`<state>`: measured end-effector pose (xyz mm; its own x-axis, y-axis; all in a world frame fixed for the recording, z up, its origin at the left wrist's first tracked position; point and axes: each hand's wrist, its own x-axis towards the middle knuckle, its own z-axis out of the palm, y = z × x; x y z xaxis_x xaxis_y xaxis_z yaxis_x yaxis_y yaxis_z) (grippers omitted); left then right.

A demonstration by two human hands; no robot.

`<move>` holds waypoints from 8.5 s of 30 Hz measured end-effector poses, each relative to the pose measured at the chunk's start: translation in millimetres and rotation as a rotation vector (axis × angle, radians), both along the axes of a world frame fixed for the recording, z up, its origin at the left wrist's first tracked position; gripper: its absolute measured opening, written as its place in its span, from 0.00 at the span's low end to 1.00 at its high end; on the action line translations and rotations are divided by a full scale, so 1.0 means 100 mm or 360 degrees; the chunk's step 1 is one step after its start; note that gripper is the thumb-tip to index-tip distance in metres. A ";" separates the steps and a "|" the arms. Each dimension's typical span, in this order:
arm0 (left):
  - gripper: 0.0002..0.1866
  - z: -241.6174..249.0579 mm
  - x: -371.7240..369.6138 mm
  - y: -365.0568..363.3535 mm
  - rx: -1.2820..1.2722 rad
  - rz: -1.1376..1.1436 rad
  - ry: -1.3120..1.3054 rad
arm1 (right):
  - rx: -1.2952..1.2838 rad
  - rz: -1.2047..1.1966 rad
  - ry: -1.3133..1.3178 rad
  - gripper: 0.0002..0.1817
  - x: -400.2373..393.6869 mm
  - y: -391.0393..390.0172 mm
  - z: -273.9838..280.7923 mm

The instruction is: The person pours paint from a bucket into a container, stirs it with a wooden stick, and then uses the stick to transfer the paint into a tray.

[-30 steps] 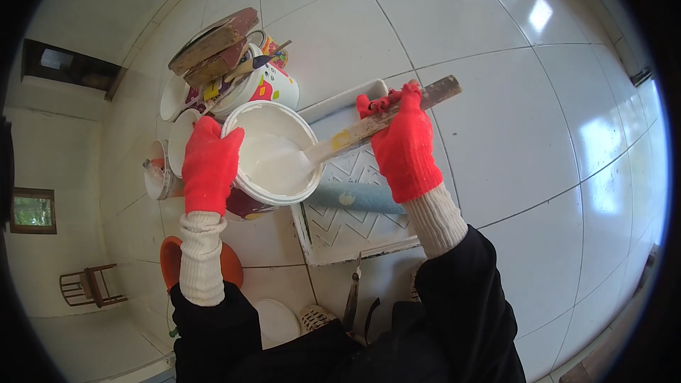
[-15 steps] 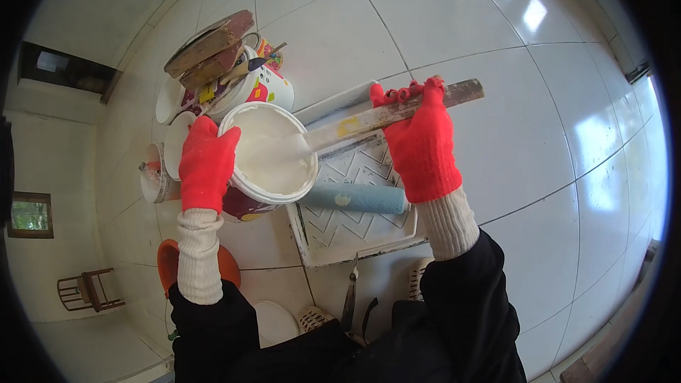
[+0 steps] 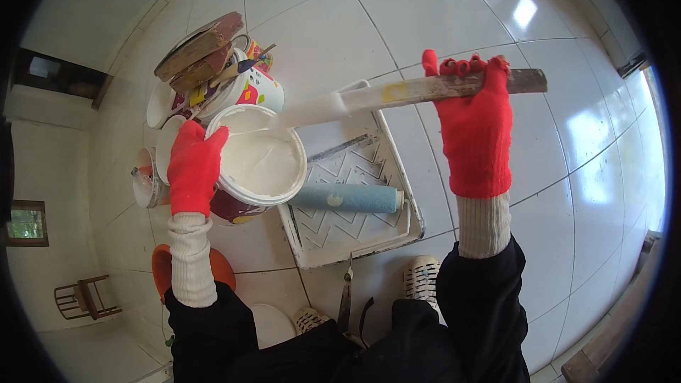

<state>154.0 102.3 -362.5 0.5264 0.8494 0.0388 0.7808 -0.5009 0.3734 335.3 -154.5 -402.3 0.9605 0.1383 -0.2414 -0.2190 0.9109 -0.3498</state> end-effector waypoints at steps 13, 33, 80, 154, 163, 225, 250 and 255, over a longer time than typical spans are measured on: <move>0.23 -0.01 0.00 0.03 0.0050 -0.0032 0.0061 | -0.0777 -0.0060 -0.0901 0.21 -0.19 0.06 -0.13; 0.22 -0.03 -0.03 0.10 0.0015 -0.0138 0.0064 | -0.0860 0.0019 -0.1309 0.27 -0.43 0.45 -0.18; 0.22 -0.03 -0.02 0.06 0.0093 -0.0130 0.0169 | -0.0893 0.0276 -0.1345 0.15 -0.55 0.20 -0.05; 0.20 0.00 0.04 -0.02 0.0091 -0.0159 0.0228 | -0.0063 -0.0081 -0.0568 0.18 -0.22 0.18 0.00; 0.22 -0.01 0.00 0.01 0.0077 -0.0075 0.0255 | 0.0093 0.0098 -0.0617 0.23 -0.36 0.94 -0.21; 0.20 0.00 0.09 -0.01 0.0005 -0.0122 0.0295 | -0.0174 0.0295 0.0642 0.16 -0.24 0.58 -0.37; 0.20 -0.03 0.07 0.01 0.0195 -0.0205 0.0274 | -0.0038 -0.0297 0.0035 0.13 -0.06 -0.10 0.15; 0.20 -0.04 0.06 0.00 0.0244 -0.0238 0.0273 | -0.0222 -0.0303 -0.0325 0.18 -0.11 -0.06 0.18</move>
